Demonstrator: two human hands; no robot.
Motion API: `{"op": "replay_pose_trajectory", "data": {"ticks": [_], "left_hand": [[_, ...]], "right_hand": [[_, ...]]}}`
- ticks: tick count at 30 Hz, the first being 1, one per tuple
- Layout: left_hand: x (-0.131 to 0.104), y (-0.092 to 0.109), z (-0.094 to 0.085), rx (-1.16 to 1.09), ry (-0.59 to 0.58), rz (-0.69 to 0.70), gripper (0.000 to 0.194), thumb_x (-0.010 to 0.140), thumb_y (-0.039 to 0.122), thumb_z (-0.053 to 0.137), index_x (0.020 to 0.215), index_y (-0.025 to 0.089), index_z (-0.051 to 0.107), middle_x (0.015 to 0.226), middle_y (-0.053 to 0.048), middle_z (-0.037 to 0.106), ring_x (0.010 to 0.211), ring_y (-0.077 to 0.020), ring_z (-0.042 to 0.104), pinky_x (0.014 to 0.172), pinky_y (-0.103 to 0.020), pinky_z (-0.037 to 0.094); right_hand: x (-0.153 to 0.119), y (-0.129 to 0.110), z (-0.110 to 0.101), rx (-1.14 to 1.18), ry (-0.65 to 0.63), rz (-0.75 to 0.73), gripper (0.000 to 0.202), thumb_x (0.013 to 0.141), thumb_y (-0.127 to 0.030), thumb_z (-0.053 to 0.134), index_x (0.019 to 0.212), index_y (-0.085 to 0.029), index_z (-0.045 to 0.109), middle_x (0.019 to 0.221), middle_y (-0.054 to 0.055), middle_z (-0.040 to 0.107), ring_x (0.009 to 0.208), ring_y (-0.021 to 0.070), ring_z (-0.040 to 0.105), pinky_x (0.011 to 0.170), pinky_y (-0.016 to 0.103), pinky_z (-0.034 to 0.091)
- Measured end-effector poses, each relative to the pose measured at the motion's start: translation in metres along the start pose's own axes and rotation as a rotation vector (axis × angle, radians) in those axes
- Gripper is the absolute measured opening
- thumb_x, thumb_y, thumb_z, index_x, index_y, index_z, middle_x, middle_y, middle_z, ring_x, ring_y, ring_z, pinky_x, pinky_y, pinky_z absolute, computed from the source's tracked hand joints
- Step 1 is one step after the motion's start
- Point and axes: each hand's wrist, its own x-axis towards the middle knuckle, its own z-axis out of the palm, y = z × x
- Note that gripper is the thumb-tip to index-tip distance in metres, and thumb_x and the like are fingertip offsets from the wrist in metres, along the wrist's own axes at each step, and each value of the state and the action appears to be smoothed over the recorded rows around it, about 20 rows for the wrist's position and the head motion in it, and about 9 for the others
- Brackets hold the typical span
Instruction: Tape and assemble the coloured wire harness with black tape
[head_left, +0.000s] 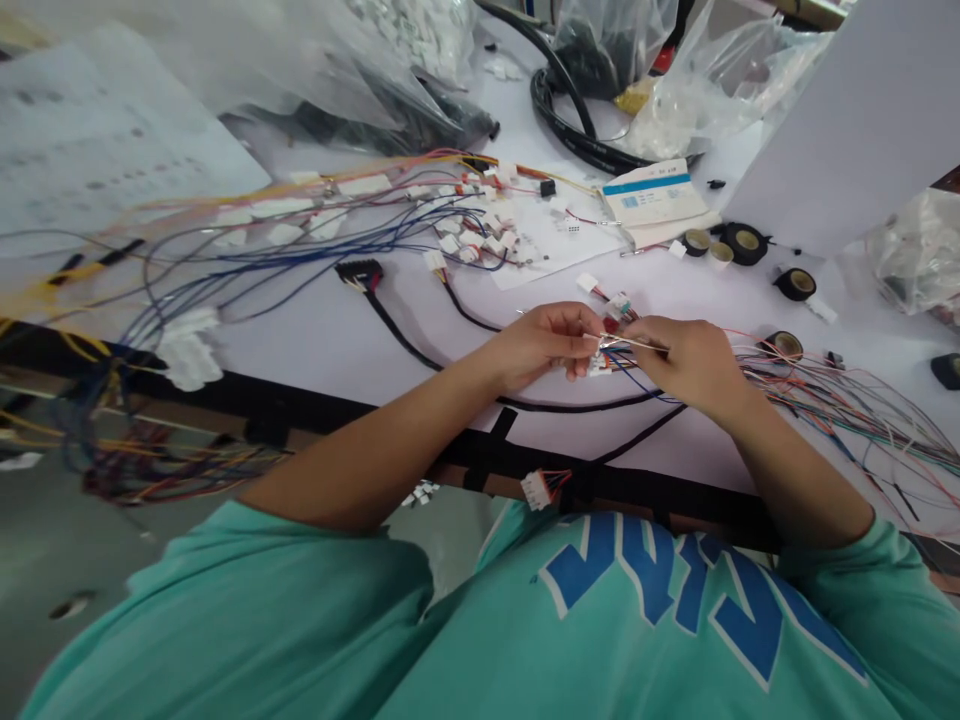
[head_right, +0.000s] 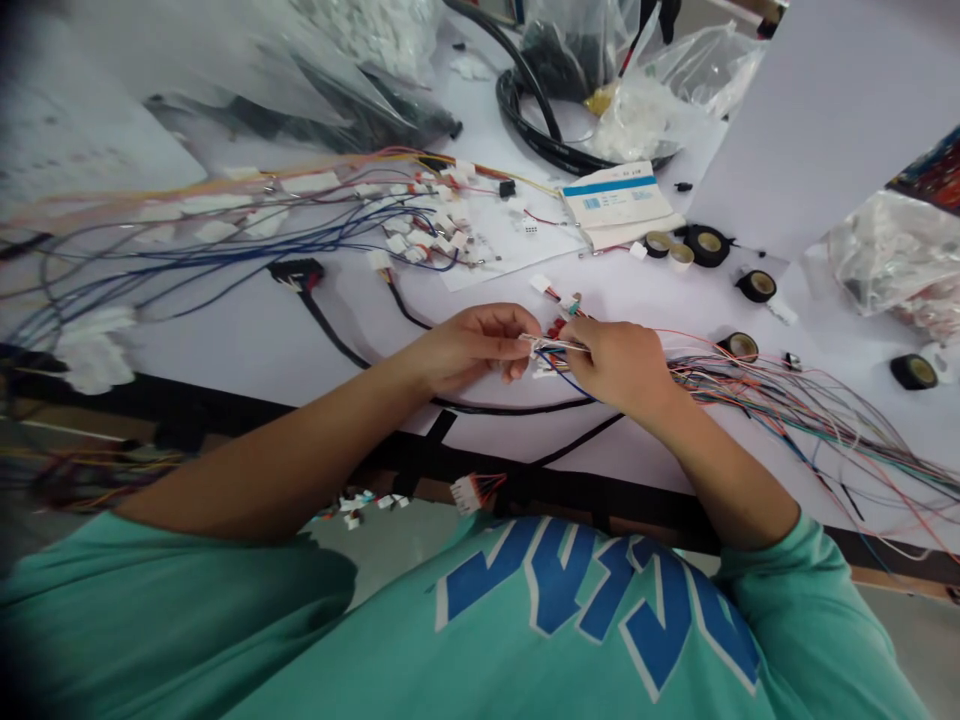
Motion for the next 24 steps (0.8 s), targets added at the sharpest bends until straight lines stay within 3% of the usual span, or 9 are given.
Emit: {"op": "replay_pose_trajectory", "data": {"ticks": [3, 7, 14, 24], "left_hand": [[-0.001, 0.001, 0.001, 0.003, -0.004, -0.006, 0.03, 0.053, 0.021, 0.08, 0.071, 0.014, 0.058, 0.049, 0.005, 0.059, 0.041, -0.0065, 0.053, 0.04, -0.017, 0.041], [-0.001, 0.001, 0.001, -0.022, 0.001, -0.03, 0.032, 0.052, 0.022, 0.082, 0.071, 0.014, 0.057, 0.049, 0.004, 0.059, 0.04, -0.0065, 0.053, 0.041, -0.016, 0.042], [0.002, -0.003, -0.001, -0.083, -0.025, -0.045, 0.031, 0.055, 0.021, 0.081, 0.074, 0.013, 0.058, 0.048, 0.004, 0.059, 0.043, -0.0076, 0.055, 0.041, -0.016, 0.043], [0.001, -0.004, -0.001, -0.15, -0.022, -0.064, 0.03, 0.052, 0.021, 0.083, 0.071, 0.012, 0.061, 0.05, 0.003, 0.059, 0.044, -0.0064, 0.055, 0.042, -0.015, 0.043]], "right_hand": [[-0.001, -0.003, 0.005, 0.021, 0.004, -0.008, 0.022, 0.079, -0.031, 0.05, 0.088, -0.022, 0.067, 0.075, 0.001, 0.068, 0.061, 0.0135, 0.054, 0.056, 0.024, 0.032], [0.001, -0.001, 0.008, 0.171, 0.019, -0.079, 0.02, 0.081, -0.027, 0.048, 0.074, -0.018, 0.064, 0.069, 0.001, 0.063, 0.062, 0.012, 0.053, 0.059, 0.023, 0.035], [0.002, 0.003, 0.018, 0.219, 0.268, -0.155, 0.019, 0.081, -0.024, 0.047, 0.072, -0.019, 0.063, 0.078, 0.004, 0.062, 0.074, 0.0141, 0.056, 0.065, 0.025, 0.039], [0.003, 0.004, 0.022, 0.374, 0.155, -0.154, 0.012, 0.074, -0.019, 0.048, 0.066, -0.019, 0.056, 0.068, 0.0, 0.059, 0.064, 0.011, 0.052, 0.062, 0.023, 0.039]]}}
